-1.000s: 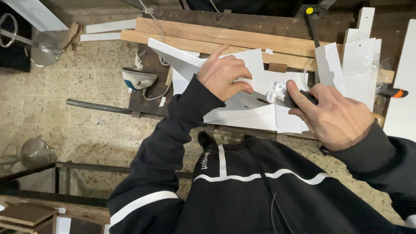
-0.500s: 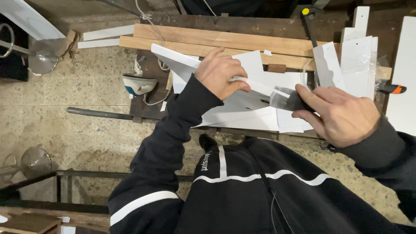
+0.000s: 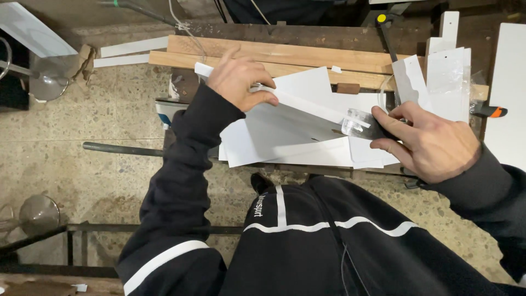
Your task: Applying and trimming edge banding on white melamine boards.
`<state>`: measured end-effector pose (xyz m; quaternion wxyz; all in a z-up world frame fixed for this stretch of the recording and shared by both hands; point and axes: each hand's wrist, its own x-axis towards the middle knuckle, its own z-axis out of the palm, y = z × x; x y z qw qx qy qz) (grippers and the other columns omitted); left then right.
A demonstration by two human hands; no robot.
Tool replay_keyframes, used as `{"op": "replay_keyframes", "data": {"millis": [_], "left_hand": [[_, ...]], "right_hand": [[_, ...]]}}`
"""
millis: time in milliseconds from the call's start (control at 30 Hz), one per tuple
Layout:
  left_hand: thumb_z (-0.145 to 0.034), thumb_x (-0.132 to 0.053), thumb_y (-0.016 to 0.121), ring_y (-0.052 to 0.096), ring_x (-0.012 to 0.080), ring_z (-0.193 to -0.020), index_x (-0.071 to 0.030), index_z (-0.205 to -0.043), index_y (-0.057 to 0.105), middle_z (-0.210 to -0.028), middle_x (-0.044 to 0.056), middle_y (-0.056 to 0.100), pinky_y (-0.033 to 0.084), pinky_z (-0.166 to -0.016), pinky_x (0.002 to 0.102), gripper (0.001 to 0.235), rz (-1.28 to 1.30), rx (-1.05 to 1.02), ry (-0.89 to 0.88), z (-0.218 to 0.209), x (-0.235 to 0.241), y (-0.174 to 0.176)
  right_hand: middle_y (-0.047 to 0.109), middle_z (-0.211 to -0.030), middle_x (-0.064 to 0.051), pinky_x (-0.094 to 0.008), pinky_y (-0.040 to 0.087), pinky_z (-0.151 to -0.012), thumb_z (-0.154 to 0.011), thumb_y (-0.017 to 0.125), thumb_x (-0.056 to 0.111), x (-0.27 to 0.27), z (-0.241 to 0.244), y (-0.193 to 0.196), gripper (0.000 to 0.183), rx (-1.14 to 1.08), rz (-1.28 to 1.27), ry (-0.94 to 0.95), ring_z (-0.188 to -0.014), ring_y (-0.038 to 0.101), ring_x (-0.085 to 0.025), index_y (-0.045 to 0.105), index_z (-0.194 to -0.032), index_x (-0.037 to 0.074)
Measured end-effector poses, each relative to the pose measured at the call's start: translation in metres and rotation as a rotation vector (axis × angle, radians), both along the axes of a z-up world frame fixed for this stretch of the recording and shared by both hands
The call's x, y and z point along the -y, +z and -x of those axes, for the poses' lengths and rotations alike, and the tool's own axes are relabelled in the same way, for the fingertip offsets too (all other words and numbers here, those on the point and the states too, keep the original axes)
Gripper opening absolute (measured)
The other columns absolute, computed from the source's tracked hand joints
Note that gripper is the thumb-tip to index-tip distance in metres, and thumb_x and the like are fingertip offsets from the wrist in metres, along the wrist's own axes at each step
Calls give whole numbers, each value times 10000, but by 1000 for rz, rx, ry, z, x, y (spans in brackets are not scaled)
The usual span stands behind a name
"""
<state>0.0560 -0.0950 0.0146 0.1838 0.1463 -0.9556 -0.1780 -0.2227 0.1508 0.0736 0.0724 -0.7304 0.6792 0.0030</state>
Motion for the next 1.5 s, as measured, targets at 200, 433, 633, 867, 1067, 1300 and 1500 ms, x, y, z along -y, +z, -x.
{"op": "replay_keyframes", "data": {"millis": [200, 433, 633, 867, 1067, 1300, 1500], "left_hand": [[-836, -378, 853, 670, 289, -781, -122, -838, 799, -799, 36, 730, 353, -1148, 592, 262, -108, -21, -24, -2, 6, -5], [-851, -373, 848, 671, 286, -768, -125, -834, 801, -778, 29, 722, 338, -1160, 590, 254, -148, -55, -45, 0, 9, -7], [-859, -353, 849, 677, 274, -749, -131, -818, 799, -805, 21, 734, 353, -1140, 593, 231, -154, -91, -47, 3, 13, -8], [-849, -378, 847, 664, 291, -752, -125, -821, 792, -795, 26, 726, 391, -1128, 574, 260, -156, -83, -63, 3, 13, -7], [-841, -363, 849, 668, 289, -733, -125, -794, 794, -780, 37, 730, 391, -1120, 571, 248, -172, -84, -58, 5, 13, -11], [-844, -372, 848, 665, 299, -743, -111, -795, 786, -790, 43, 732, 418, -1099, 543, 272, -184, -93, -74, 7, 15, -13], [-824, -388, 845, 678, 293, -750, -111, -802, 795, -777, 44, 732, 405, -1088, 564, 283, -157, -119, -53, 7, 13, -15]], "right_hand": [[669, -1015, -54, -325, 511, -433, -862, 735, 484, 5, 2, -7, 623, -17, 27, 32, -477, 613, -182, 689, -1337, 84], [662, -1049, -68, -313, 511, -472, -878, 729, 444, 13, -7, -13, 584, 28, 121, 43, -543, 627, -178, 698, -1317, 61], [670, -1047, -65, -320, 510, -432, -845, 747, 476, 14, -4, -5, 635, 0, 36, 0, -502, 631, -172, 693, -1342, 84], [684, -1024, -42, -320, 515, -449, -857, 713, 466, 33, -18, -2, 591, -22, 67, 49, -564, 657, -181, 705, -1313, 90], [691, -1058, -27, -315, 539, -505, -861, 719, 479, 29, -15, -4, 595, -35, 69, 60, -606, 678, -181, 713, -1321, 102], [677, -1004, -40, -330, 544, -494, -844, 728, 466, 46, -32, 9, 583, -44, 73, 68, -606, 679, -192, 711, -1291, 93], [668, -982, -21, -335, 550, -485, -853, 701, 473, 50, -32, 5, 593, -85, 5, 69, -586, 673, -186, 693, -1338, 133]]}}
